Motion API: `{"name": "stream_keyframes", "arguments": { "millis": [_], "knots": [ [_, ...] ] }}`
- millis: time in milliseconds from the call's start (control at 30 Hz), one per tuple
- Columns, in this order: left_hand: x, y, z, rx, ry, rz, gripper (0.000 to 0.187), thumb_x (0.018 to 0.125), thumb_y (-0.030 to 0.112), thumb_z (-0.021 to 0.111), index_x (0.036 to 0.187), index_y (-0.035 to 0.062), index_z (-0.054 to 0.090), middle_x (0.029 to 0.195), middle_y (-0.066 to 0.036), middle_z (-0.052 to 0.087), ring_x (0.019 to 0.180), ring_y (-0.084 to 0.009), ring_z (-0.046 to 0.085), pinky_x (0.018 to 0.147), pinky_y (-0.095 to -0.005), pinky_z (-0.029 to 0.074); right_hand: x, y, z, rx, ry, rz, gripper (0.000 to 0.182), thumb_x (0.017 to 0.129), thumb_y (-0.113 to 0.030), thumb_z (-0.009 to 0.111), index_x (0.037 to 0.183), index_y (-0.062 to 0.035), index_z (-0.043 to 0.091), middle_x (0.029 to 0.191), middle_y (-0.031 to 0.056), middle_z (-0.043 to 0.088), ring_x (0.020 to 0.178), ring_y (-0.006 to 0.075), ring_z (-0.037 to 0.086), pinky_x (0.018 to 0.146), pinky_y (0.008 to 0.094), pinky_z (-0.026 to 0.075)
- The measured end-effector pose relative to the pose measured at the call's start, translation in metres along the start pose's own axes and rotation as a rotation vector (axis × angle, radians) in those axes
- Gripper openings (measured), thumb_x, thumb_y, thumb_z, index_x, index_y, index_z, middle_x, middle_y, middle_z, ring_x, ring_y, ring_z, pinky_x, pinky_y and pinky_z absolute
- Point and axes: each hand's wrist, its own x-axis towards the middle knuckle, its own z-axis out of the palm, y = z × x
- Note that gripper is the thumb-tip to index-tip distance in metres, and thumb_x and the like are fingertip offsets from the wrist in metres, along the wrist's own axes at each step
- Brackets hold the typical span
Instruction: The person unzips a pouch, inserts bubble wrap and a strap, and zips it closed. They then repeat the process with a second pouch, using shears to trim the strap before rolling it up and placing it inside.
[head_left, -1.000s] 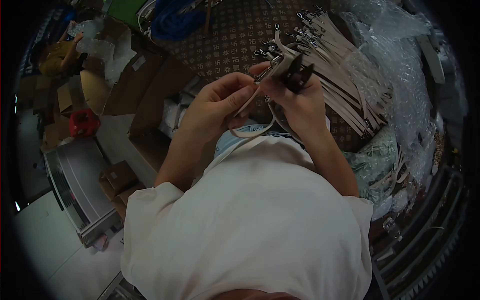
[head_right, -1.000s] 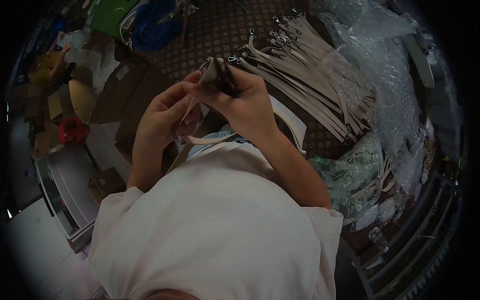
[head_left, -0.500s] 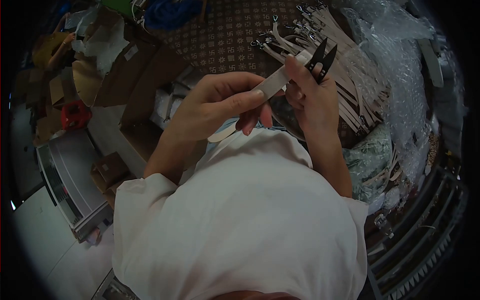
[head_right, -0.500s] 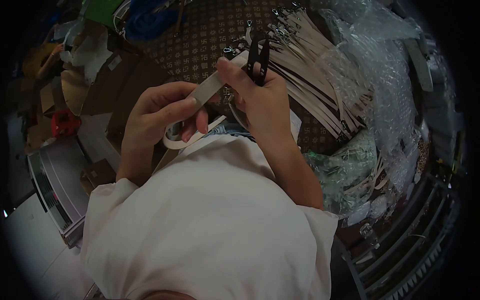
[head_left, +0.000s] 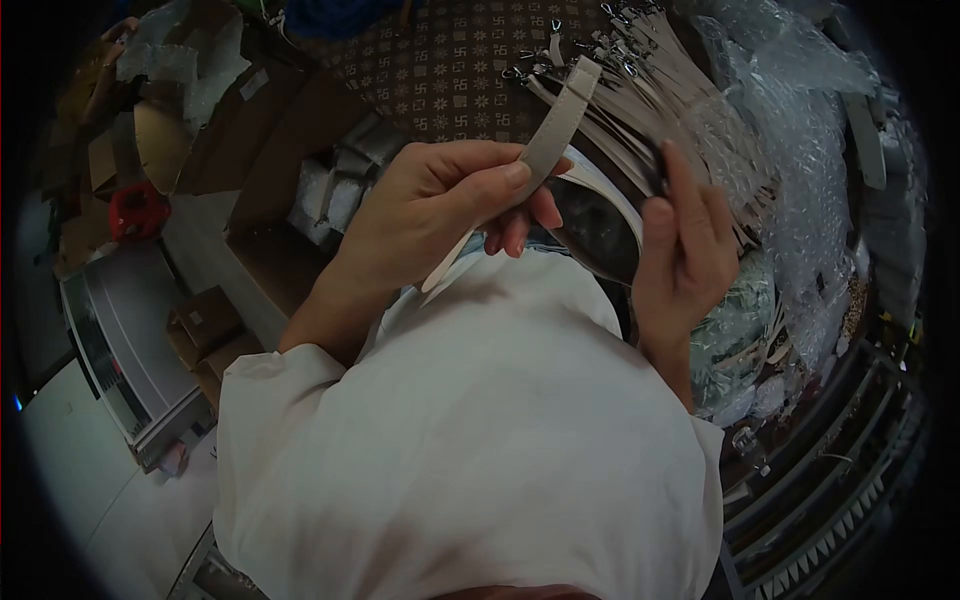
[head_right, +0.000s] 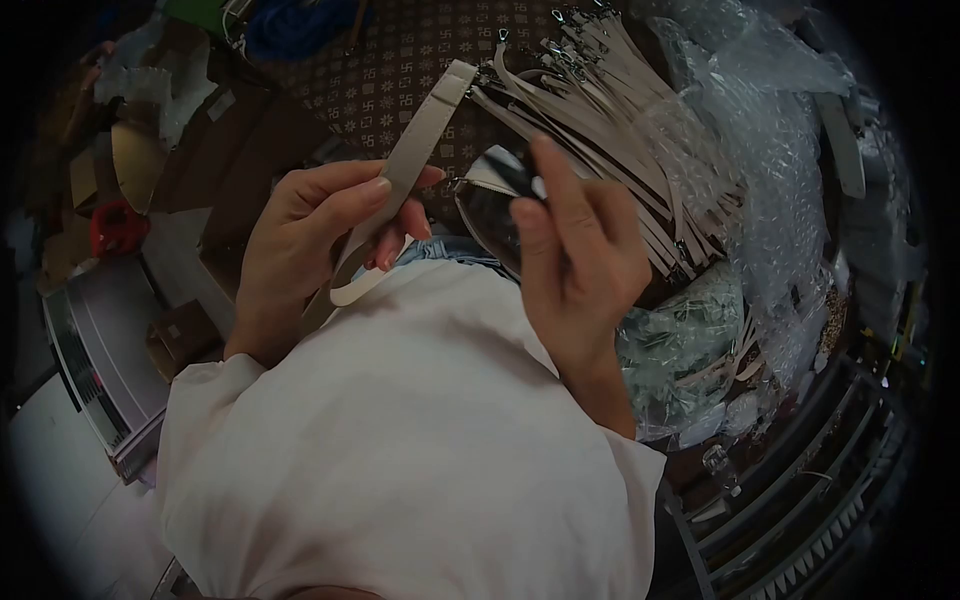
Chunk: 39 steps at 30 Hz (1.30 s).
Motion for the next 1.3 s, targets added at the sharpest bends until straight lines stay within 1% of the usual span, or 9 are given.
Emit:
{"name": "stream_keyframes", "arguments": {
  "millis": [67,100,167,267,467,767,1167,1233,1300],
  "knots": [
    [0.0,0.0,0.0,0.003,0.01,-0.012,0.027,0.09,0.015,0.047,0.106,-0.0033,0.058,0.08,-0.009,0.062,0.06,-0.0081,0.055,0.053,-0.0188,0.042,-0.001,-0.003,0.001,0.009,-0.136,-0.234,0.035,0.071,-0.012,0.068,0.105,-0.0051,0.063,0.065,0.0038,0.05,0.053,0.0135,0.044,0.046,0.0242,0.037],
    [-0.001,0.0,0.001,0.024,0.009,-0.012,0.027,0.09,0.015,0.047,0.106,-0.0036,0.057,0.08,-0.008,0.062,0.06,-0.008,0.055,0.053,-0.0189,0.042,-0.001,-0.004,0.003,0.006,-0.133,-0.232,0.035,0.071,-0.012,0.068,0.105,-0.0051,0.063,0.065,0.0038,0.05,0.053,0.0135,0.044,0.046,0.0242,0.037],
    [-0.002,0.0,0.001,0.046,0.007,-0.01,0.027,0.09,0.015,0.047,0.106,-0.0038,0.057,0.08,-0.008,0.062,0.06,-0.0079,0.055,0.053,-0.019,0.042,-0.002,-0.005,0.006,-0.009,-0.207,-0.241,0.038,0.065,-0.012,0.072,0.103,-0.008,0.064,0.065,0.0035,0.049,0.054,0.0155,0.045,0.046,0.0257,0.038],
    [-0.003,-0.001,0.0,0.009,-0.006,-0.006,0.027,0.09,0.014,0.047,0.107,-0.0045,0.057,0.08,-0.008,0.062,0.061,-0.0078,0.055,0.054,-0.0192,0.043,-0.003,-0.007,0.012,-0.012,-0.195,-0.279,0.037,0.065,-0.011,0.071,0.101,-0.0102,0.065,0.065,0.0021,0.049,0.055,0.0153,0.046,0.047,0.0263,0.039],
    [-0.005,-0.001,0.002,0.0,-0.008,-0.01,0.027,0.09,0.014,0.047,0.108,-0.0048,0.056,0.081,-0.008,0.062,0.062,-0.0079,0.055,0.055,-0.0196,0.044,-0.004,-0.005,0.013,-0.019,-0.185,-0.305,0.037,0.064,-0.011,0.071,0.1,-0.011,0.066,0.065,0.0017,0.049,0.055,0.0155,0.046,0.047,0.0261,0.039],
    [-0.007,0.0,0.005,0.088,0.004,0.004,0.028,0.09,0.017,0.047,0.105,-0.0044,0.058,0.081,-0.006,0.062,0.061,-0.0069,0.054,0.054,-0.0179,0.041,-0.004,-0.006,0.011,-0.082,-0.146,-0.369,0.036,0.062,-0.011,0.071,0.097,-0.0107,0.066,0.062,0.0008,0.046,0.052,0.0147,0.045,0.044,0.025,0.037],
    [-0.005,-0.001,0.004,0.088,0.015,-0.065,0.027,0.09,0.018,0.048,0.101,-0.0042,0.059,0.08,-0.006,0.061,0.061,-0.007,0.055,0.054,-0.0178,0.041,-0.009,-0.002,0.013,-0.037,-0.137,-0.316,0.034,0.062,-0.011,0.072,0.096,-0.0102,0.066,0.06,0.0,0.047,0.049,0.014,0.044,0.042,0.0255,0.037],
    [-0.005,-0.002,0.007,0.051,0.051,-0.045,0.027,0.09,0.012,0.044,0.098,-0.0103,0.057,0.08,-0.015,0.061,0.058,-0.0115,0.055,0.052,-0.0216,0.046,-0.009,0.0,0.013,-0.019,-0.131,-0.313,0.034,0.064,-0.01,0.071,0.097,-0.0093,0.066,0.061,0.001,0.047,0.049,0.014,0.044,0.042,0.0252,0.036],
    [-0.005,0.001,0.01,0.047,0.055,-0.059,0.027,0.09,0.013,0.044,0.099,-0.01,0.056,0.08,-0.015,0.061,0.057,-0.0111,0.054,0.052,-0.0212,0.045,-0.009,0.002,0.012,0.003,-0.125,-0.312,0.033,0.066,-0.009,0.07,0.099,-0.0084,0.066,0.062,0.002,0.047,0.049,0.014,0.043,0.043,0.0249,0.036]
  ]
}}
